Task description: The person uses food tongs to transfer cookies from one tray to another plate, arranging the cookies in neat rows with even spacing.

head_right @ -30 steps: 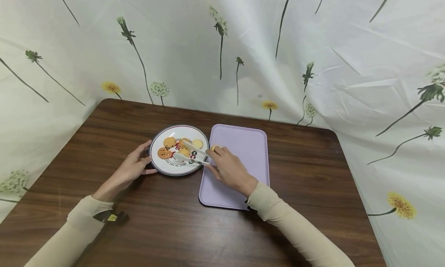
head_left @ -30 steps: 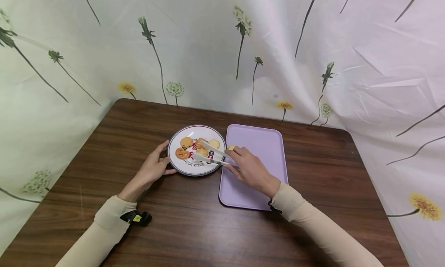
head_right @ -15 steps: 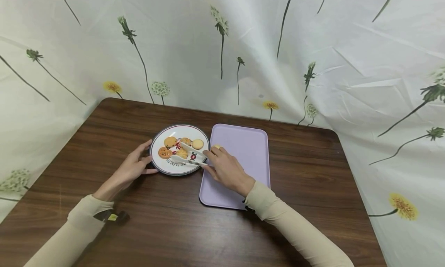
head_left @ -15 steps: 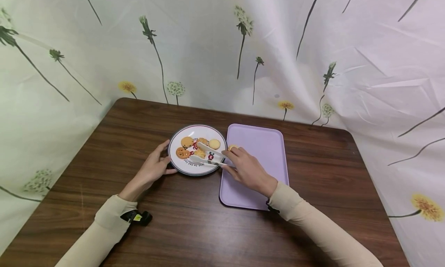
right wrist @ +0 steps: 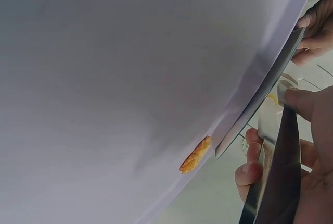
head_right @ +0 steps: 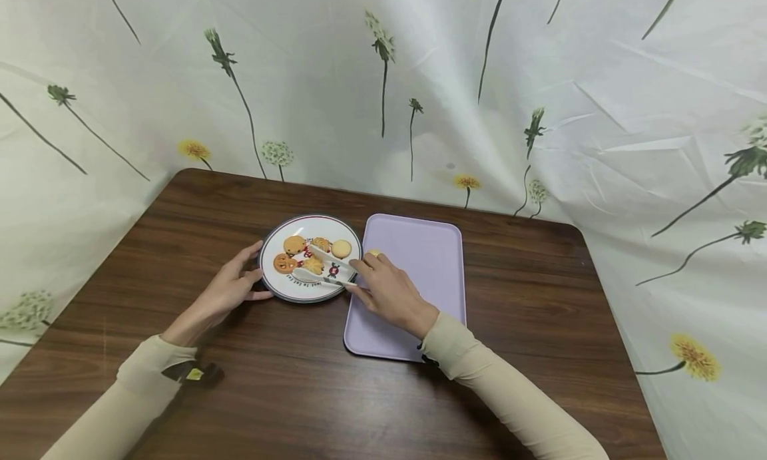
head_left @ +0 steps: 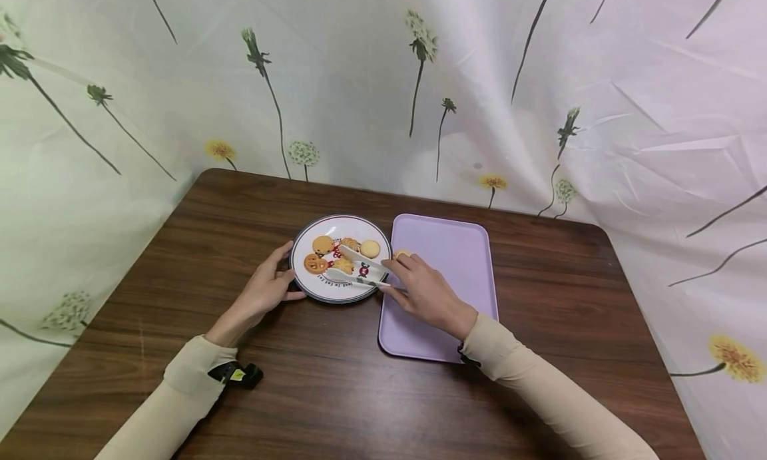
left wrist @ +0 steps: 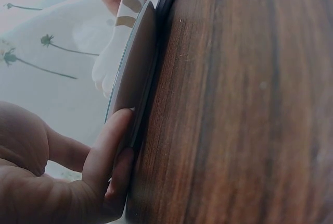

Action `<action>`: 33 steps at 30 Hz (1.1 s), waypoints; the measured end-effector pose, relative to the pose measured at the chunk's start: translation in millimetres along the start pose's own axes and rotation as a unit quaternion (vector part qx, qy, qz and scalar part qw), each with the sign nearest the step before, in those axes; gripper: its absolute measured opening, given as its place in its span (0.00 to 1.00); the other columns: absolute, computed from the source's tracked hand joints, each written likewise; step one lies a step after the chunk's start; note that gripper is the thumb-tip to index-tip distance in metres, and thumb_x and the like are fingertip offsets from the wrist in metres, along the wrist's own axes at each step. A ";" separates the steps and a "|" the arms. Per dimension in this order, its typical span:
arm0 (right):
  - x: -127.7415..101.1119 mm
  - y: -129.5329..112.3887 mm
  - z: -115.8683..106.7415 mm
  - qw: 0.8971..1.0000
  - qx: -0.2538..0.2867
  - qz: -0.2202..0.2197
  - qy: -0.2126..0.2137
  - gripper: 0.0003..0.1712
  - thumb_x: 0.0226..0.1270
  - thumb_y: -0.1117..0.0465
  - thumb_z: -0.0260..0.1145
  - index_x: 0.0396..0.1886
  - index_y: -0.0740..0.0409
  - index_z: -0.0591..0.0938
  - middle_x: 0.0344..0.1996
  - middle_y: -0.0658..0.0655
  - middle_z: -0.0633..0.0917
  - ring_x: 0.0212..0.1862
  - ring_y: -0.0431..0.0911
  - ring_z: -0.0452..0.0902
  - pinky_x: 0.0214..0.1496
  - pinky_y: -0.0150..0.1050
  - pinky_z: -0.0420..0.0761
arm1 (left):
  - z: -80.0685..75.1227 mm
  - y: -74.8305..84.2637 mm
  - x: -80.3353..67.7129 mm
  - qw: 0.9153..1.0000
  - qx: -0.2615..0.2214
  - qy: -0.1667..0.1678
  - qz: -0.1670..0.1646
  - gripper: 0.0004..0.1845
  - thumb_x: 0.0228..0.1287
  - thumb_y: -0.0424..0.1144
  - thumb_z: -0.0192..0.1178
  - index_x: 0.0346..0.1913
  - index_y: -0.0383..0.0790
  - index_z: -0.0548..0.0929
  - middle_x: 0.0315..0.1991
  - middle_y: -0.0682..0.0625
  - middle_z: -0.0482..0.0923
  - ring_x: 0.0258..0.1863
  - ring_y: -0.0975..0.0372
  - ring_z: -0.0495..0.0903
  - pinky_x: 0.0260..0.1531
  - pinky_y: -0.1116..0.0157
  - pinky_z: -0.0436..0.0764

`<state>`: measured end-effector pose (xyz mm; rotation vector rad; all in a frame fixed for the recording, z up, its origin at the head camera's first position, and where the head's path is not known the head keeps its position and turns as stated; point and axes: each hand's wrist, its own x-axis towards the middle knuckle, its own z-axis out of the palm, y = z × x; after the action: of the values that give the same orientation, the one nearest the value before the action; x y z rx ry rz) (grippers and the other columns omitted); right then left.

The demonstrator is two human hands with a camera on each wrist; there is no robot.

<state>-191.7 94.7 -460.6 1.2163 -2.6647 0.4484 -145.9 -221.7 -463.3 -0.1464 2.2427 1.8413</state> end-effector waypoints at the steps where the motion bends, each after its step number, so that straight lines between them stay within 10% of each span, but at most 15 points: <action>1: -0.1 0.0 0.0 1.000 0.000 0.000 0.000 0.26 0.76 0.47 0.67 0.65 0.56 0.81 0.48 0.53 0.82 0.47 0.48 0.77 0.42 0.44 0.90 | 0.1 0.2 -0.1 1.000 0.000 -0.001 0.000 0.36 0.82 0.26 0.36 0.86 0.39 0.38 0.84 0.30 0.40 0.67 0.40 0.68 0.49 0.67 0.93; 33: -14.7 13.8 -13.1 0.998 0.009 0.047 0.041 0.28 0.75 0.45 0.68 0.68 0.53 0.80 0.50 0.53 0.86 0.49 0.48 0.80 0.45 0.47 0.90 | 0.5 1.9 -0.6 1.000 0.012 0.001 -0.009 0.36 0.82 0.26 0.36 0.86 0.40 0.38 0.83 0.30 0.40 0.65 0.42 0.69 0.50 0.69 0.92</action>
<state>-192.2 118.1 -455.2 1.0579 -2.6609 0.5257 -145.7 -220.8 -461.5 -0.1642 2.2566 1.8069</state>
